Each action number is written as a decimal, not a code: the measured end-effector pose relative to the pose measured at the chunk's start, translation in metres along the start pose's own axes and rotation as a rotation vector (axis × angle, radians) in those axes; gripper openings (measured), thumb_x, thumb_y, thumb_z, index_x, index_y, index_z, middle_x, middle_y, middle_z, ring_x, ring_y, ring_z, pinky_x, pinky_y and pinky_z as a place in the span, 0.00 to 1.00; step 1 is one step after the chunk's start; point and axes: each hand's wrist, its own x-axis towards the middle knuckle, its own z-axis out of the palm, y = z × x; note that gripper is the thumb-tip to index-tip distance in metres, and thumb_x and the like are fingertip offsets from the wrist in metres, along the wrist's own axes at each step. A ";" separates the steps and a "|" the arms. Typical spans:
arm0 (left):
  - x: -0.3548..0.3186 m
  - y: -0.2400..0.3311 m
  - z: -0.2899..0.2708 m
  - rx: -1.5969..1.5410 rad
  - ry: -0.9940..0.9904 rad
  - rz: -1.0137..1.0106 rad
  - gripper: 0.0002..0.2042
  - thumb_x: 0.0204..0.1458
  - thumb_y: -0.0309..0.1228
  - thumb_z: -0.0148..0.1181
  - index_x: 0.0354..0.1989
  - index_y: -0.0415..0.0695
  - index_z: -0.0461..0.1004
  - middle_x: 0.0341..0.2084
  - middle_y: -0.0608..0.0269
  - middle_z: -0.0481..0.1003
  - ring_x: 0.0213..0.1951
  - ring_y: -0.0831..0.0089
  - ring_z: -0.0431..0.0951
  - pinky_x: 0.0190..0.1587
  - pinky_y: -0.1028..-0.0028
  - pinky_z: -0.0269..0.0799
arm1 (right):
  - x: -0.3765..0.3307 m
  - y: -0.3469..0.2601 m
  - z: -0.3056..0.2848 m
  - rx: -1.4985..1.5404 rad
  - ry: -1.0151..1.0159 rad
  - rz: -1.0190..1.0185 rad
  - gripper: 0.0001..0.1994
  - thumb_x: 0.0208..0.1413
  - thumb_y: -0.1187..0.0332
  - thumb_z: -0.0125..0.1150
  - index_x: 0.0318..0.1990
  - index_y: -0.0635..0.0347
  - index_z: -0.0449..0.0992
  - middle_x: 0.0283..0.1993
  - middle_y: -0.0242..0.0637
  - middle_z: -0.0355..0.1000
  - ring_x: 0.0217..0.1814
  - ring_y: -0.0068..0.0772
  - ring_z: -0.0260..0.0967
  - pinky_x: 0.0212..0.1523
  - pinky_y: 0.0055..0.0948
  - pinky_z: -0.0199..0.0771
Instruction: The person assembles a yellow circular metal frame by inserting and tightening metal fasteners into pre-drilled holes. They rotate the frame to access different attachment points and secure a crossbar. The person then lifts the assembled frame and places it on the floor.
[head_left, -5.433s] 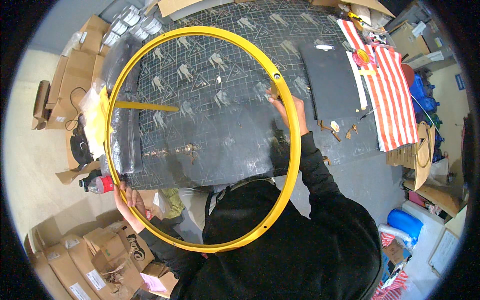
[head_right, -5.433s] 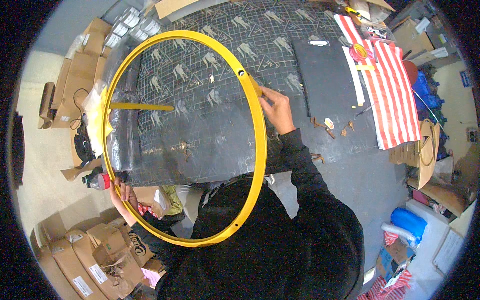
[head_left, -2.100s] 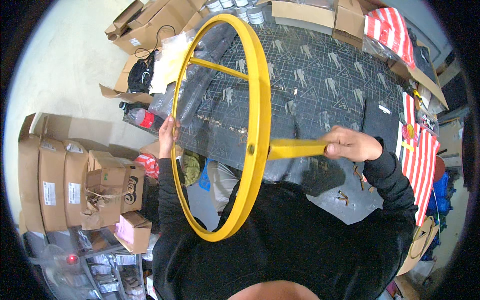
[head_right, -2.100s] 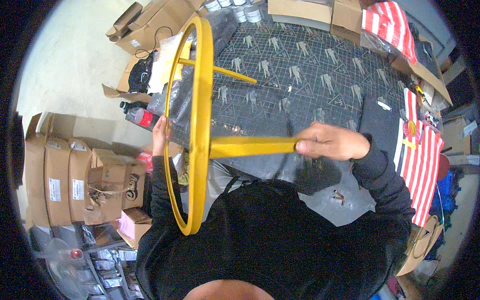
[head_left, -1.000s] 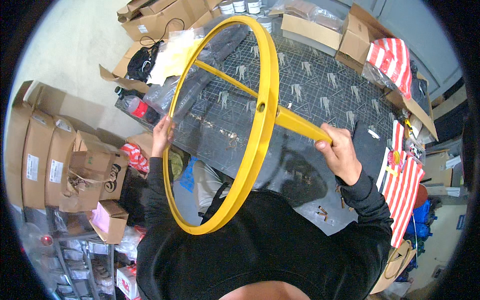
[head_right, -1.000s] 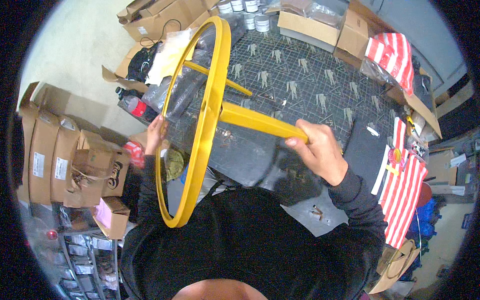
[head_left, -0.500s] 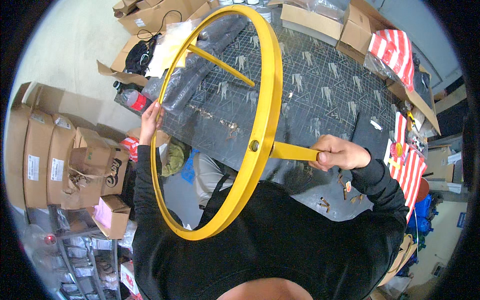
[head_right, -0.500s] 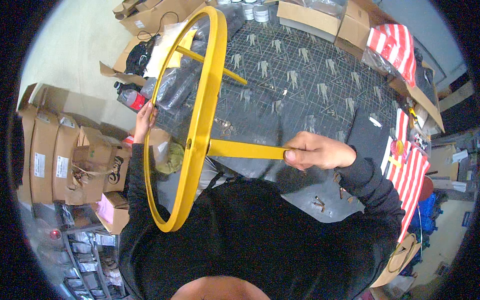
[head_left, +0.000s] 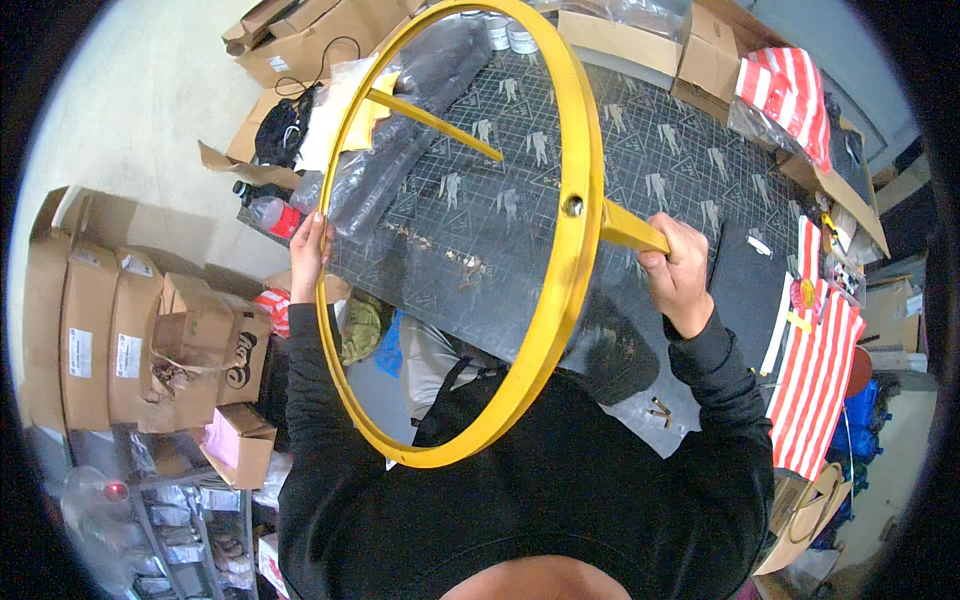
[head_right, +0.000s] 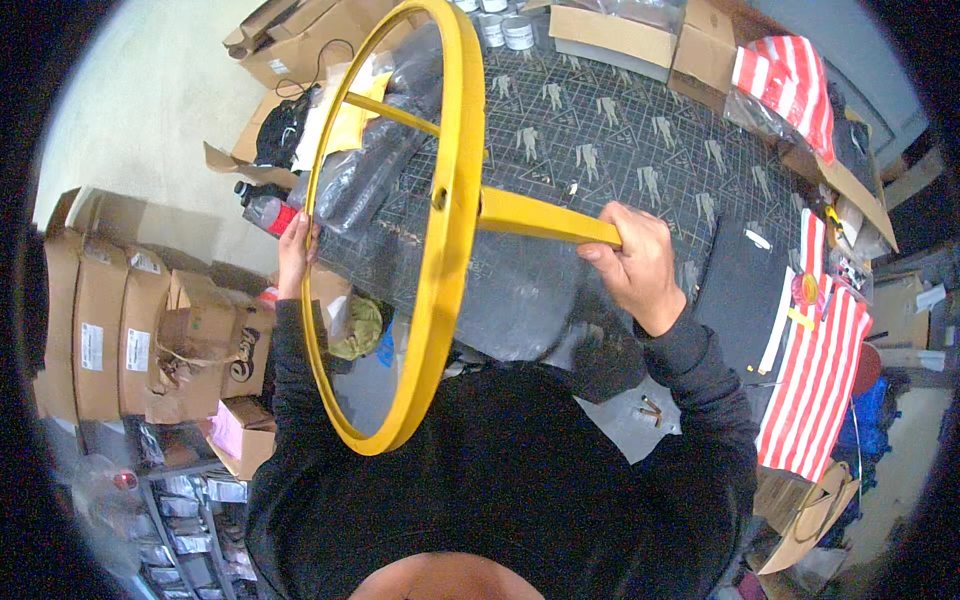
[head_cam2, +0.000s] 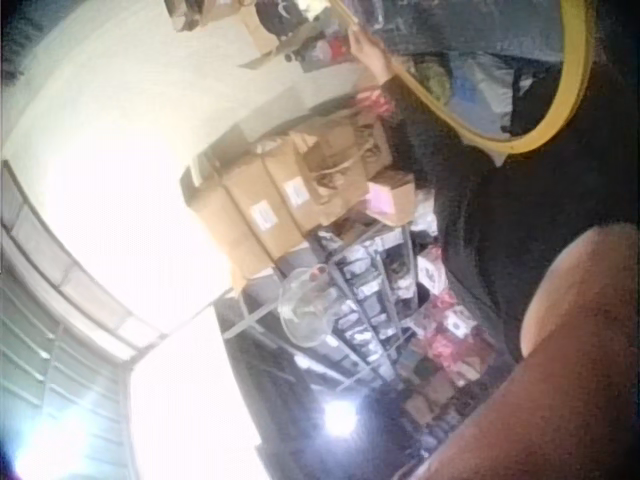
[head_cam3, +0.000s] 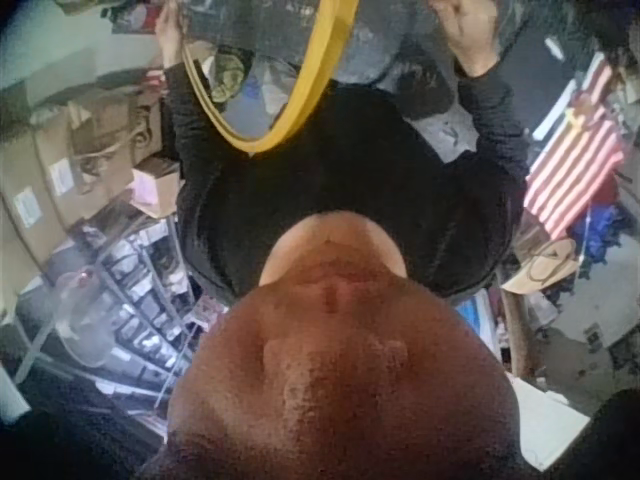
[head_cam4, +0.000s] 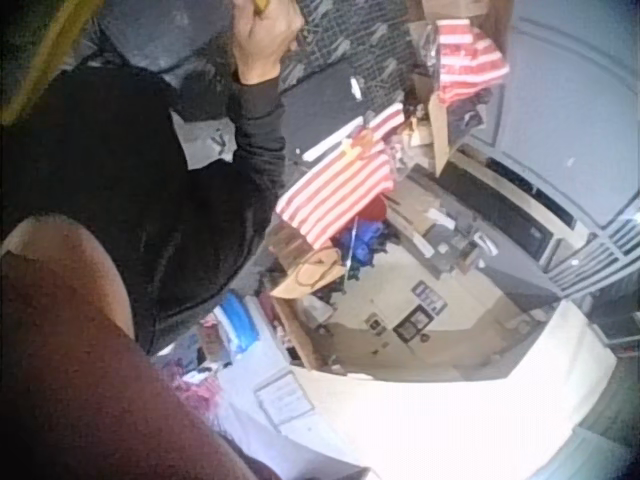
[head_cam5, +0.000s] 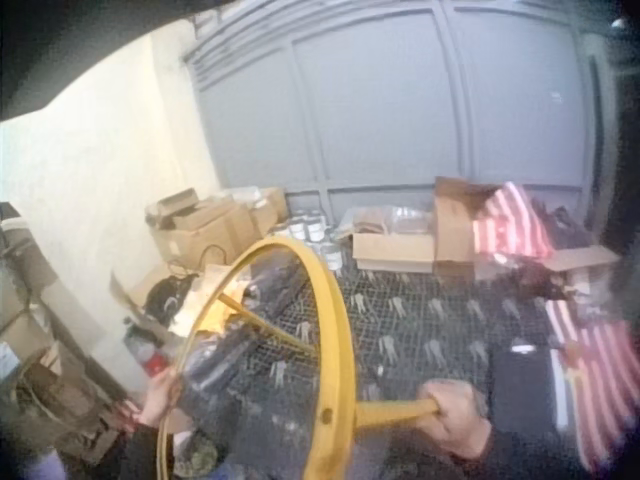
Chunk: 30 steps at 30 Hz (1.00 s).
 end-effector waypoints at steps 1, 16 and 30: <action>0.000 0.001 0.001 0.005 -0.004 0.007 0.22 0.68 0.46 0.53 0.62 0.43 0.71 0.26 0.73 0.72 0.16 0.88 0.62 0.17 0.84 0.55 | 0.001 0.002 -0.003 0.043 -0.056 0.008 0.28 0.62 0.42 0.57 0.27 0.62 0.68 0.20 0.44 0.60 0.21 0.51 0.63 0.25 0.41 0.61; 0.004 0.017 -0.019 0.092 -0.009 -0.019 0.20 0.70 0.43 0.50 0.64 0.45 0.71 0.26 0.72 0.72 0.15 0.88 0.61 0.16 0.83 0.54 | 0.013 -0.001 -0.025 0.911 -1.050 0.322 0.30 0.73 0.45 0.45 0.24 0.60 0.65 0.18 0.20 0.54 0.21 0.19 0.50 0.21 0.28 0.50; -0.013 0.008 -0.010 -0.031 0.005 -0.058 0.14 0.67 0.47 0.55 0.46 0.49 0.75 0.25 0.74 0.72 0.16 0.88 0.63 0.16 0.84 0.55 | -0.017 -0.004 0.014 -0.042 0.205 -0.044 0.28 0.58 0.40 0.61 0.35 0.60 0.69 0.30 0.40 0.66 0.30 0.47 0.66 0.33 0.39 0.64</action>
